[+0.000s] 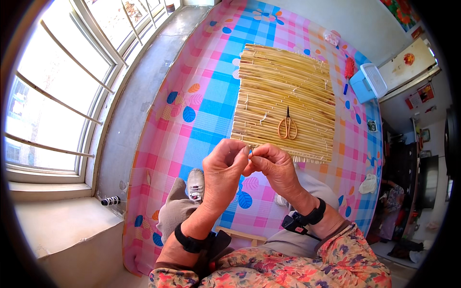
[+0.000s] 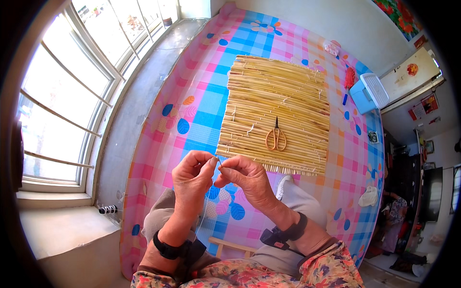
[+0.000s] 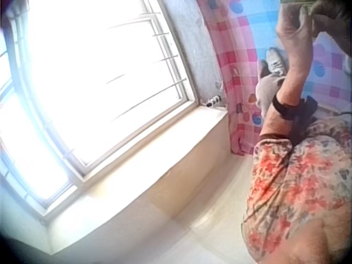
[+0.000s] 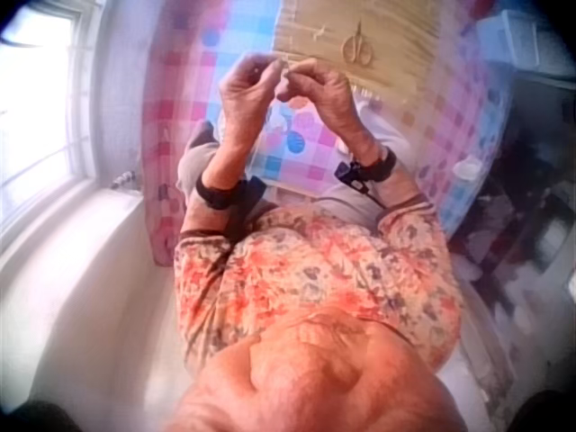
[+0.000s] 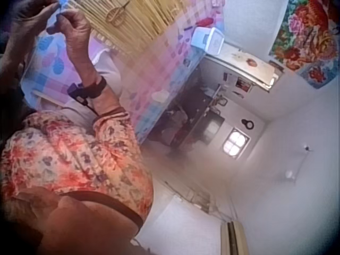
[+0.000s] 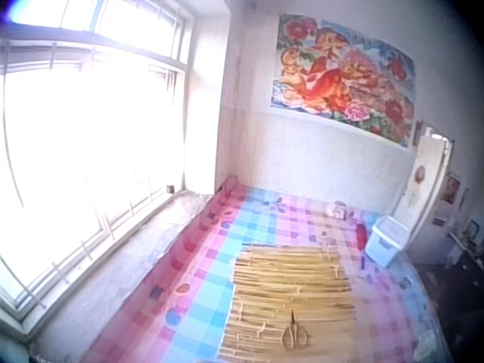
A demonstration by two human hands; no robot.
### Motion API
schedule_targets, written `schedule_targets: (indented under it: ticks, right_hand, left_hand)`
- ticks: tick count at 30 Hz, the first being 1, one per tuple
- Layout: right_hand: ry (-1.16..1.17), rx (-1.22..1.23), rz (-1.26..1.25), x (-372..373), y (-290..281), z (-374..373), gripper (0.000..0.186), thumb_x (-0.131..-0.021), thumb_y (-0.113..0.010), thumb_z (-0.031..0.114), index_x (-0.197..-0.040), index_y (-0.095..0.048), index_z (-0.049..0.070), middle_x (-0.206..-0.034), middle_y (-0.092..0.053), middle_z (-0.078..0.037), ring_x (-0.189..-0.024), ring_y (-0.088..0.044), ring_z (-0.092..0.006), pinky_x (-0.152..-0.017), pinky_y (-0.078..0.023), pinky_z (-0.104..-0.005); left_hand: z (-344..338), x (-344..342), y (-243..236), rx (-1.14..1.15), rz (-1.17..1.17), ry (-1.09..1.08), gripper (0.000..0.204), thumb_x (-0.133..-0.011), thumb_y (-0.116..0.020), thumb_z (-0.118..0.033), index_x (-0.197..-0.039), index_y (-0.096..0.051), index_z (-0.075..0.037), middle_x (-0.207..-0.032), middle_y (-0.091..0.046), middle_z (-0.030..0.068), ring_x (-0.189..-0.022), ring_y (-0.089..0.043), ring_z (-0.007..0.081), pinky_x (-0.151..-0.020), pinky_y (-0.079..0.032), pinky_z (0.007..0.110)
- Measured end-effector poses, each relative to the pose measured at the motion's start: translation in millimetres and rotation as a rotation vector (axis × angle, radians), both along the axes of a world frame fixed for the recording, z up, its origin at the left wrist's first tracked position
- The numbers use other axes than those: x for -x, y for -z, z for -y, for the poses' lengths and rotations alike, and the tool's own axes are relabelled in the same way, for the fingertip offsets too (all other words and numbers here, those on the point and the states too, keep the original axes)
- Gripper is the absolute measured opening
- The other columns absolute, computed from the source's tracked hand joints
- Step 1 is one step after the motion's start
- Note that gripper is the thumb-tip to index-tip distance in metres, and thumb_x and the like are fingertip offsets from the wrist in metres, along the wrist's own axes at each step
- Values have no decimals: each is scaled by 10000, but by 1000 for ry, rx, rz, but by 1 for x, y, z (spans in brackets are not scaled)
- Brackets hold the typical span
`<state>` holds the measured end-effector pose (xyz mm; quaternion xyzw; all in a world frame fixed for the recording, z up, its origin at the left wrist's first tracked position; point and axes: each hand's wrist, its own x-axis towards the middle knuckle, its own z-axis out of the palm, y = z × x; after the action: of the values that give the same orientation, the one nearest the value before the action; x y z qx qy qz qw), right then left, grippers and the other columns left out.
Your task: The person sews together a mat made of bamboo slats using a needle and thread, pulling the thread through the slats to bind them.
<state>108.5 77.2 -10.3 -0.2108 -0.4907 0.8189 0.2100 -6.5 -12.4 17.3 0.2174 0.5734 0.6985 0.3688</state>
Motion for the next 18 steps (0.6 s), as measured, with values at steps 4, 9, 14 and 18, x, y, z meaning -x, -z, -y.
schedule_targets:
  ticks: [4, 9, 14, 18]
  right_hand:
    - [8, 3, 0, 0, 0, 0, 157, -904, -591, 161, -974, -586, 21, -812, -638, -70, -750, -663, -167, -708, -527, -265]
    - [6, -8, 17, -1, 0, -1, 155, -902, -594, 158, -974, -586, 21, -811, -639, -68, -751, -663, -166, -708, -526, -264]
    - [9, 9, -10, 0, 0, 0, 157, -901, -597, 161, -975, -589, 23, -816, -639, -65, -749, -662, -160, -706, -522, -256]
    - [16, -16, 6, 0, 1, 1, 161, -902, -596, 162, -976, -589, 20, -815, -638, -63, -746, -660, -157, -707, -521, -253]
  left_hand:
    - [1, 0, 0, 10, -33, 9, 42, -870, -602, -28, -899, -583, -3, -748, -573, -21, -672, -512, 12, -556, -428, 176]
    - [-3, -3, 3, -21, -64, -45, 20, -865, -619, -39, -863, -600, -33, -664, -538, -54, -528, -429, -16, -425, -308, 156]
    - [-1, -1, 5, -3, -71, -7, 45, -868, -616, -38, -890, -593, -6, -753, -560, -23, -644, -485, 10, -536, -394, 175]
    - [0, -2, 2, 12, -46, 17, 56, -869, -612, -34, -899, -590, 8, -797, -566, -4, -698, -515, 27, -588, -437, 187]
